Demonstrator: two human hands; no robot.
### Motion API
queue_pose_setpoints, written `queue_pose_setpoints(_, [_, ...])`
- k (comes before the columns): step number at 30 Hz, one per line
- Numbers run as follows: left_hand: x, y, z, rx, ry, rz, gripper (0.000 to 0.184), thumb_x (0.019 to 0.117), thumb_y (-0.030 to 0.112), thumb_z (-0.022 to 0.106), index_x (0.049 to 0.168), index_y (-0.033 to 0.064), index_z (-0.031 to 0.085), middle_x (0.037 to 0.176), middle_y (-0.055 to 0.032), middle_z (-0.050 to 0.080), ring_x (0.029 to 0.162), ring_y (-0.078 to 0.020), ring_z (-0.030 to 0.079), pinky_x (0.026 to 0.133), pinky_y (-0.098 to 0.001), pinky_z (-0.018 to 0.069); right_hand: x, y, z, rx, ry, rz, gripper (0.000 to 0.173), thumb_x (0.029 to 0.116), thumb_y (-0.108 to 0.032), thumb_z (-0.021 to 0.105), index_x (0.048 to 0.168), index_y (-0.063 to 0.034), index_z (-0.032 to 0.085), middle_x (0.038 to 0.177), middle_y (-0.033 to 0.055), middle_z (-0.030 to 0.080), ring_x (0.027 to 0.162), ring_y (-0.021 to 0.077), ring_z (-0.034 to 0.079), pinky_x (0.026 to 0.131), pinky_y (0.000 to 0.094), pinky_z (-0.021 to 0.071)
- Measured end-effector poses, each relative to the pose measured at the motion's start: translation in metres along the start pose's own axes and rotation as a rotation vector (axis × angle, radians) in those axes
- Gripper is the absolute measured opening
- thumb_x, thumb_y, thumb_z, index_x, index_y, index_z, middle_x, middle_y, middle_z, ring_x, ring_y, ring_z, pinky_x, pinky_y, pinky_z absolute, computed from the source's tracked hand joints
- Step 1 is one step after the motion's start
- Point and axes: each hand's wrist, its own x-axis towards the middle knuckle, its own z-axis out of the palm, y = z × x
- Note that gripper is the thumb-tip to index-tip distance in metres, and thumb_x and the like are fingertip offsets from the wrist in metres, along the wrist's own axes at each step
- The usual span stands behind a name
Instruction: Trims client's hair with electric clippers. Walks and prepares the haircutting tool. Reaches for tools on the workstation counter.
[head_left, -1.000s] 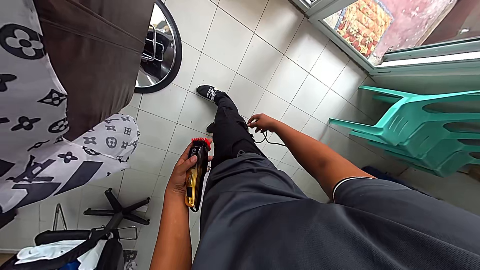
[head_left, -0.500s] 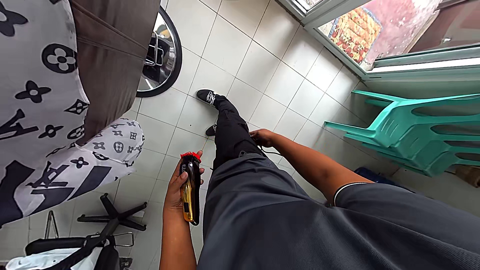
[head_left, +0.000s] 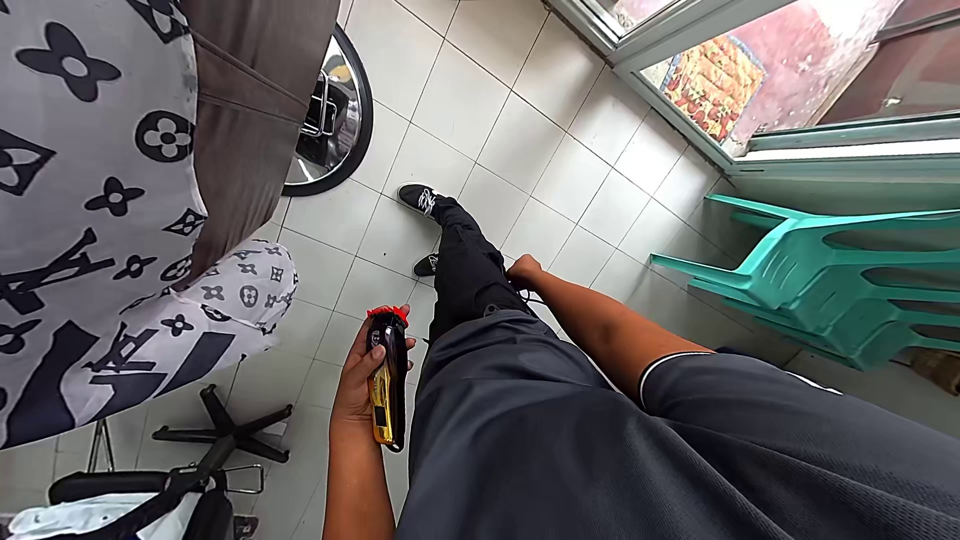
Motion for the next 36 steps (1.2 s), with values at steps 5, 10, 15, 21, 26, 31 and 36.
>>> queue_pose_setpoints(5, [0.003,-0.003,0.007,0.006,0.013,0.000,0.087,0.0793,0.032,0.088,0.148,0.0080,0.040,0.143,-0.0219,0.057,0.103,-0.0296,0.073,0.070,-0.0361,0.0638,-0.007,0.009,0.011,0.123,0.040,0.037,0.044,0.0858,-0.029,0.077,0.109,0.0071,0.069,0.119,0.0266,0.066,0.112,0.0400,0.063,0.094,0.0609,0.0497])
queue_pose_setpoints(10, [0.004,-0.005,0.015,0.023,0.132,0.043,0.091,0.0770,0.035,0.089,0.148,0.0075,0.039,0.138,-0.0198,0.062,0.100,-0.0279,0.074,0.069,-0.0353,0.0644,-0.017,0.041,0.022,0.506,-0.180,-0.052,0.027,0.1034,-0.024,0.058,0.112,-0.0001,0.065,0.095,0.0107,0.065,0.081,0.0171,0.061,0.075,0.0379,0.0524])
queue_pose_setpoints(15, [0.009,-0.004,0.019,0.077,0.144,0.047,0.093,0.0791,0.036,0.086,0.150,0.0075,0.035,0.136,-0.0179,0.062,0.101,-0.0268,0.073,0.069,-0.0342,0.0642,0.007,0.045,0.021,0.280,-0.119,-0.134,0.026,0.0987,-0.019,0.064,0.118,-0.0029,0.072,0.112,0.0187,0.070,0.103,0.0302,0.067,0.091,0.0534,0.0527])
queue_pose_setpoints(21, [0.001,0.000,0.022,0.067,0.173,0.068,0.090,0.0773,0.035,0.089,0.148,0.0076,0.039,0.133,-0.0192,0.064,0.100,-0.0275,0.074,0.069,-0.0358,0.0647,-0.008,0.022,0.020,0.306,0.055,-0.023,0.028,0.0933,-0.017,0.070,0.113,0.0021,0.071,0.118,0.0263,0.066,0.112,0.0407,0.062,0.094,0.0614,0.0482])
queue_pose_setpoints(26, [-0.003,-0.005,0.017,0.053,0.197,0.085,0.095,0.0771,0.036,0.089,0.150,0.0070,0.035,0.133,-0.0178,0.064,0.099,-0.0269,0.074,0.069,-0.0358,0.0649,0.005,0.050,0.035,0.236,-0.023,-0.207,0.028,0.1004,-0.026,0.064,0.109,-0.0017,0.074,0.111,0.0227,0.071,0.108,0.0369,0.066,0.095,0.0587,0.0489])
queue_pose_setpoints(31, [-0.003,-0.008,0.017,0.051,0.200,0.073,0.097,0.0768,0.035,0.089,0.150,0.0061,0.032,0.132,-0.0175,0.064,0.099,-0.0266,0.074,0.069,-0.0354,0.0646,-0.014,0.049,0.016,0.154,-0.152,-0.210,0.028,0.0963,-0.026,0.070,0.107,-0.0007,0.074,0.107,0.0187,0.072,0.101,0.0299,0.067,0.092,0.0531,0.0511])
queue_pose_setpoints(36, [-0.005,-0.010,0.017,0.040,0.203,0.080,0.090,0.0799,0.031,0.086,0.149,0.0060,0.035,0.131,-0.0180,0.064,0.101,-0.0275,0.074,0.070,-0.0362,0.0649,0.007,0.012,0.003,0.038,-0.046,0.031,0.041,0.0924,-0.034,0.070,0.103,0.0061,0.070,0.110,0.0232,0.068,0.104,0.0354,0.066,0.091,0.0580,0.0512])
